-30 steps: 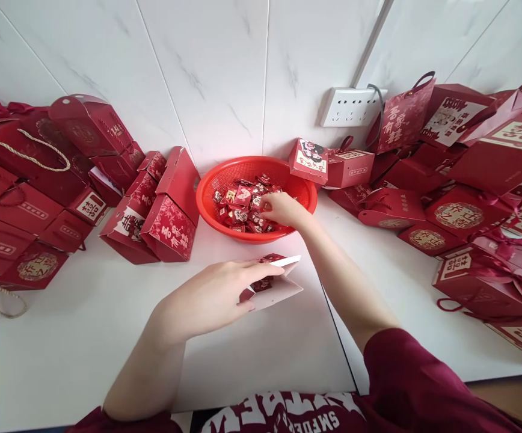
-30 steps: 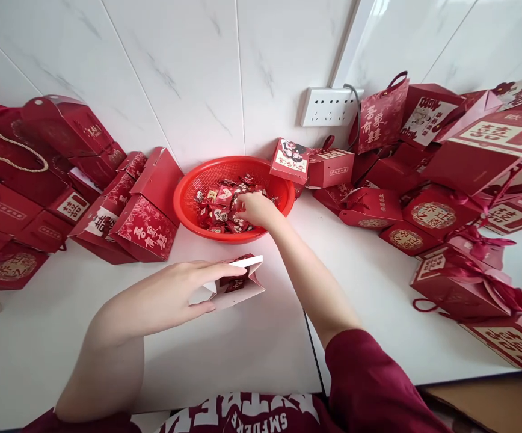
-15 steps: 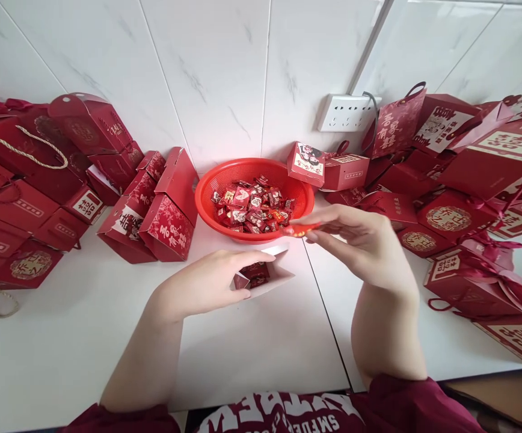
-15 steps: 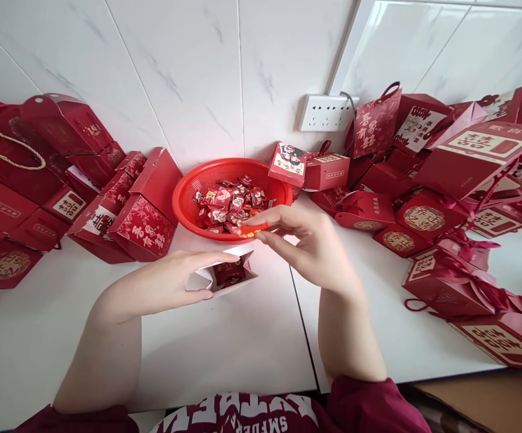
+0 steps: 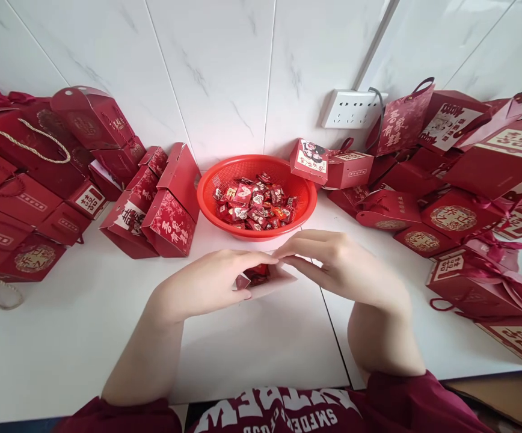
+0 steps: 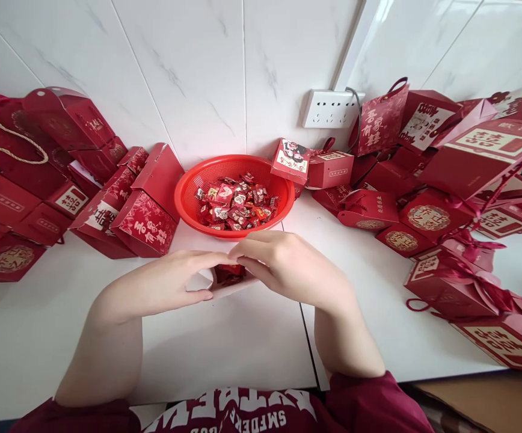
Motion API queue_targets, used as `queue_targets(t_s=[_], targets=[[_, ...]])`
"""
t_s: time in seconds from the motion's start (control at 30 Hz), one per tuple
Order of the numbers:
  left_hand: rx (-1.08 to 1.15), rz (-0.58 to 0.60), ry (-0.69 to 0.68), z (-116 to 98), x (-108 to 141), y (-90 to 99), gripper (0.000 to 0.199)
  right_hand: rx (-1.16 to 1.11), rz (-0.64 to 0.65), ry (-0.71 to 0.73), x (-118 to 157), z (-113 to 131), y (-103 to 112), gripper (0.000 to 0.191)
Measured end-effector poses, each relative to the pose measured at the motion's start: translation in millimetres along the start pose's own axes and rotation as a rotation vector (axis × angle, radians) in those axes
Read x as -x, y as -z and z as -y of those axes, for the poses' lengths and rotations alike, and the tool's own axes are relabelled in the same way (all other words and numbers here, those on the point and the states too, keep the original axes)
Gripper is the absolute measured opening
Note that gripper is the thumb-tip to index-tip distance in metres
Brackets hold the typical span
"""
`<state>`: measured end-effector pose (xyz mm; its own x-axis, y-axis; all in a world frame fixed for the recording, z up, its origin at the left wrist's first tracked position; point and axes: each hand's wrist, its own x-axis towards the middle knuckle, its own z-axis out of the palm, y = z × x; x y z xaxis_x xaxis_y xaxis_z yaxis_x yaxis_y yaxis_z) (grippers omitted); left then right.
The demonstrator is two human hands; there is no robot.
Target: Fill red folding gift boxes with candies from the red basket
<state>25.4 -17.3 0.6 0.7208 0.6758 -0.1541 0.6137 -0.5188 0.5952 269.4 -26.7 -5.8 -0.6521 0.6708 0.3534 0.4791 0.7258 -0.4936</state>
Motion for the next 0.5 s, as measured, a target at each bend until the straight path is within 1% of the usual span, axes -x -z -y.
queue_targets(t_s=[0.1, 0.2, 0.23, 0.3, 0.33, 0.37, 0.4, 0.43, 0.5], targets=[[-0.001, 0.014, -0.038, -1.1, 1.7, -0.3, 0.057, 0.029, -0.017, -0.056, 8.2, 1.9, 9.9, 0.02], [-0.007, 0.025, -0.044, -2.1, 1.3, 0.4, 0.058, 0.041, 0.034, -0.12, 13.3, -1.5, 14.6, 0.022], [-0.013, 0.025, -0.049, -2.0, 0.6, 0.9, 0.059, 0.034, 0.056, -0.122, 13.7, -3.6, 14.1, 0.028], [-0.037, -0.015, -0.04, -1.4, -1.1, 2.2, 0.061, 0.019, 0.096, -0.103, 12.5, -8.4, 10.4, 0.049], [-0.056, -0.062, -0.018, -0.9, -2.0, 3.2, 0.059, 0.02, 0.102, -0.096, 10.9, -10.9, 7.4, 0.06], [-0.074, -0.117, 0.017, -0.5, -2.7, 4.4, 0.057, 0.028, 0.102, -0.1, 8.7, -13.4, 4.0, 0.066], [-0.087, -0.168, 0.06, -0.2, -3.1, 5.8, 0.053, 0.042, 0.097, -0.121, 6.1, -15.8, 0.4, 0.068], [-0.091, -0.2, 0.103, 0.1, -3.4, 7.5, 0.05, 0.06, 0.092, -0.157, 3.3, -18.3, -3.2, 0.065], [-0.08, -0.196, 0.168, 0.7, -3.5, 10.7, 0.053, 0.092, 0.089, -0.235, -2.3, -23.3, -9.9, 0.057]])
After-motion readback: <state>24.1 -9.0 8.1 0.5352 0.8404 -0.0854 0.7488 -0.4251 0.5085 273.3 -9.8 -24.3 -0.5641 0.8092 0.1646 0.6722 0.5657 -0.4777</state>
